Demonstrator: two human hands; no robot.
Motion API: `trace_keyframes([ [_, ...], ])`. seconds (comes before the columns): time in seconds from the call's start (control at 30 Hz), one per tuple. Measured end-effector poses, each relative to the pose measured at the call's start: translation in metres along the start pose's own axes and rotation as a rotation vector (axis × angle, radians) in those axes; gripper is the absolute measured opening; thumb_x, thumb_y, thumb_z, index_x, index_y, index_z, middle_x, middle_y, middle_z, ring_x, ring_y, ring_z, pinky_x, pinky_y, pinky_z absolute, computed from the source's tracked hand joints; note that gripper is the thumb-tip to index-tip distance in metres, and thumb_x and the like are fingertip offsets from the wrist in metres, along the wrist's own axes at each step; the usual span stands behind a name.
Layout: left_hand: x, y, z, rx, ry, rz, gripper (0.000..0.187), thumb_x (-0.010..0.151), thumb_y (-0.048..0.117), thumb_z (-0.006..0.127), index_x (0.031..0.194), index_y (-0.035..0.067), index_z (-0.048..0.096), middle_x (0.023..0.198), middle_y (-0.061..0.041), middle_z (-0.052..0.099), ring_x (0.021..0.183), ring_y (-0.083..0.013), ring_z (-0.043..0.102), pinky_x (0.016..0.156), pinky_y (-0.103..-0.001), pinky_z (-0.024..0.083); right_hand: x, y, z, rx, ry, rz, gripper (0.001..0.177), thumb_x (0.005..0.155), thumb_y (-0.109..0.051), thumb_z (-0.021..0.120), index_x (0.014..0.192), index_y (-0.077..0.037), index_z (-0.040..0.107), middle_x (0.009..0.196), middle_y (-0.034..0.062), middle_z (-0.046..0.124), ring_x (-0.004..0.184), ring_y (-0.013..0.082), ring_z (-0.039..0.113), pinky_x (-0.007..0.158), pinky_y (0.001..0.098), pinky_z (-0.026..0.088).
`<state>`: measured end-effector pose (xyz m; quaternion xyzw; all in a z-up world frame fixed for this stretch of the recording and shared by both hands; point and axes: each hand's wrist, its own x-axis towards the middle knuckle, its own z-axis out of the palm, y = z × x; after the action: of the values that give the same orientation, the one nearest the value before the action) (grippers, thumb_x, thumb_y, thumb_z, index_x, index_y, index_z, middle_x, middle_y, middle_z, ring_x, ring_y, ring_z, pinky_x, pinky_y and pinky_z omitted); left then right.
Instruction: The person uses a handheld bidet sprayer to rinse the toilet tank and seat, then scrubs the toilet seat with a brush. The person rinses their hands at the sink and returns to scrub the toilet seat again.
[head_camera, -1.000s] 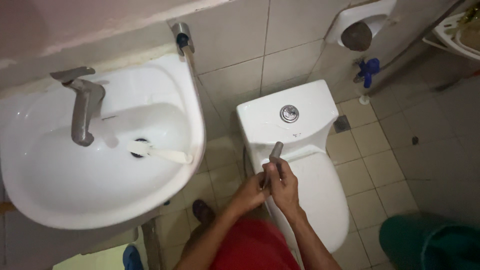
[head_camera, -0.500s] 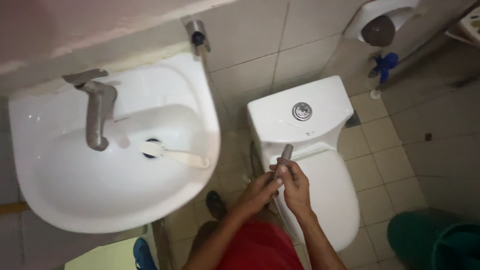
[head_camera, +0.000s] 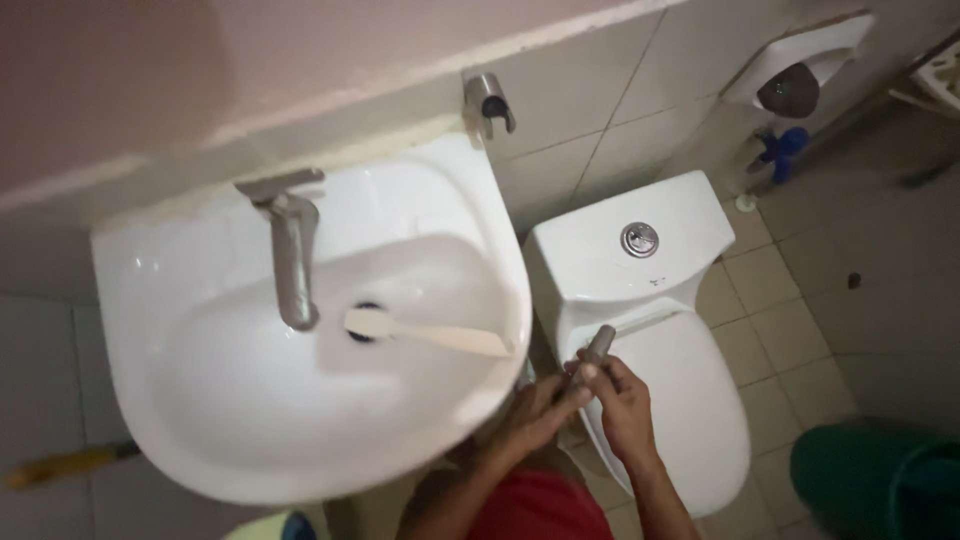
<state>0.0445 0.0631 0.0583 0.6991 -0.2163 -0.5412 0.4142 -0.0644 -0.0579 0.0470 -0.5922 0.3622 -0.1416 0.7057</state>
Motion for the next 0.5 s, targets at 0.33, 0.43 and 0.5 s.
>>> trace_keyframes([
  [0.33,-0.001,-0.074,-0.019,-0.321,0.023,0.225,0.045,0.101,0.039,0.064,0.13,0.003,0.062,0.088,-0.005,0.063,0.075,-0.0111,0.06,0.064,-0.024,0.05,-0.007,0.047,0.037,0.082,0.026,0.089,0.026,0.096,-0.023,0.065,0.103,0.002,0.07,0.089,0.0067,0.071,0.081,0.0142,0.065,0.074,0.0298,0.053],
  [0.43,0.017,-0.081,-0.01,-0.318,0.032,0.148,0.048,0.103,0.043,0.062,0.124,0.0,0.063,0.083,-0.004,0.062,0.072,-0.0115,0.059,0.063,-0.024,0.049,0.005,0.045,0.036,0.033,0.015,0.112,0.027,0.097,-0.024,0.065,0.099,0.003,0.071,0.087,0.0075,0.071,0.079,0.0141,0.064,0.073,0.03,0.052],
  [0.5,0.023,-0.075,-0.004,-0.421,0.042,0.174,0.052,0.102,0.046,0.058,0.13,0.002,0.061,0.082,-0.003,0.06,0.07,-0.011,0.057,0.06,-0.025,0.046,0.011,0.045,0.029,0.032,0.005,0.125,0.027,0.097,-0.024,0.065,0.101,0.001,0.071,0.088,0.007,0.072,0.08,0.0135,0.064,0.074,0.0291,0.052],
])
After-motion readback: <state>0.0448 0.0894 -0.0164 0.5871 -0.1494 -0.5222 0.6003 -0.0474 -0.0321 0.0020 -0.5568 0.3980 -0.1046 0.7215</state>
